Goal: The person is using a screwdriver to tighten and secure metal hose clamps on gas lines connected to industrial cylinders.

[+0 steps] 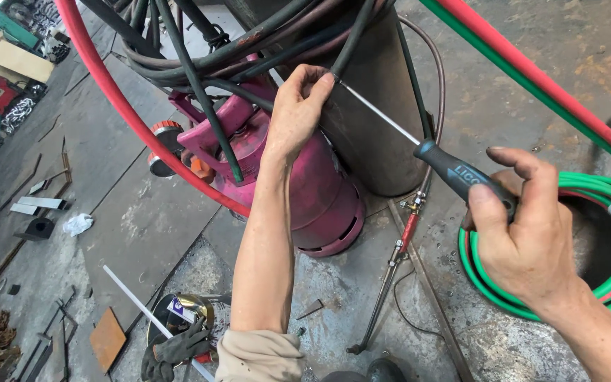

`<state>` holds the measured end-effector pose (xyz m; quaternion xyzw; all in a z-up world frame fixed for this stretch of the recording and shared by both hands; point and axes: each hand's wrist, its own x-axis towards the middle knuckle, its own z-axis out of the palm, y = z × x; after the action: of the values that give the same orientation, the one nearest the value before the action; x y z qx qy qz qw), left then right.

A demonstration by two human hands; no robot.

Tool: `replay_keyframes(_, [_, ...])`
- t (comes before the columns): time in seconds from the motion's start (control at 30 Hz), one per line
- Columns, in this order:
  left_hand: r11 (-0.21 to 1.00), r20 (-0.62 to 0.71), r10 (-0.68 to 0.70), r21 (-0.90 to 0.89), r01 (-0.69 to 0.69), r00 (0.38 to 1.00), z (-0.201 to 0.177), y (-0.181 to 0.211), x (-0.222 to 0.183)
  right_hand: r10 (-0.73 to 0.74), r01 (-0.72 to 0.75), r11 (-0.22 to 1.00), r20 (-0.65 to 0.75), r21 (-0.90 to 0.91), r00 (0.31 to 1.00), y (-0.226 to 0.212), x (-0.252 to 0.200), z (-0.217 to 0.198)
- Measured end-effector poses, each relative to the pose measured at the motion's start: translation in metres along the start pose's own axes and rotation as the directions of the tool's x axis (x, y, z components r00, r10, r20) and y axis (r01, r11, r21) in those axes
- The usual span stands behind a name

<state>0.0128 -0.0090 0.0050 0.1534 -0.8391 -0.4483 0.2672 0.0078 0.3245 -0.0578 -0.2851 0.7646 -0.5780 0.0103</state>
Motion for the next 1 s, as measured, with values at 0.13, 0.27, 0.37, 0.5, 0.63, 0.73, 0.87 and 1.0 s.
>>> replay_keyframes(0.13, [1.0, 0.0, 0.002, 0.024, -0.002, 1.0, -0.001, 0.001, -0.001, -0.333, 0.308, 0.937, -0.162, -0.163, 0.929, 0.002, -0.001, 0.0])
replay_keyframes(0.27, [0.999, 0.008, 0.032, 0.032, -0.032, 0.999, 0.001, 0.0, 0.0, -0.377, 0.339, 0.921, -0.226, -0.19, 0.898, 0.027, -0.007, -0.007])
replay_keyframes(0.37, [0.998, -0.001, 0.048, 0.049, -0.048, 0.999, 0.002, 0.001, 0.001, -0.056, 0.041, 0.985, -0.088, -0.167, 0.995, 0.078, -0.016, -0.007])
replay_keyframes(0.5, [0.991, -0.043, -0.012, 0.131, 0.017, 0.999, 0.004, 0.022, -0.002, 0.398, -0.35, 0.907, 0.202, -0.234, 0.895, 0.185, -0.044, -0.009])
replay_keyframes(0.63, [0.931, -0.053, 0.004, 0.364, 0.016, 0.999, 0.005, 0.033, -0.006, 0.702, -0.737, 0.628, 0.592, -0.25, 0.397, 0.315, -0.098, -0.016])
replay_keyframes(0.73, [0.885, -0.041, 0.082, 0.462, -0.054, 0.996, 0.013, 0.036, -0.004, 0.75, -0.802, 0.475, 0.643, -0.361, 0.155, 0.365, -0.136, -0.022])
replay_keyframes(0.87, [0.886, 0.002, 0.153, 0.444, -0.138, 0.988, 0.017, 0.04, 0.005, 0.717, -0.755, 0.393, 0.689, -0.525, -0.106, 0.416, -0.18, -0.017])
replay_keyframes(1.0, [0.862, -0.017, 0.213, 0.475, -0.179, 0.977, 0.023, 0.056, 0.022, 0.728, -0.694, 0.395, 0.666, -0.602, -0.163, 0.442, -0.207, -0.009])
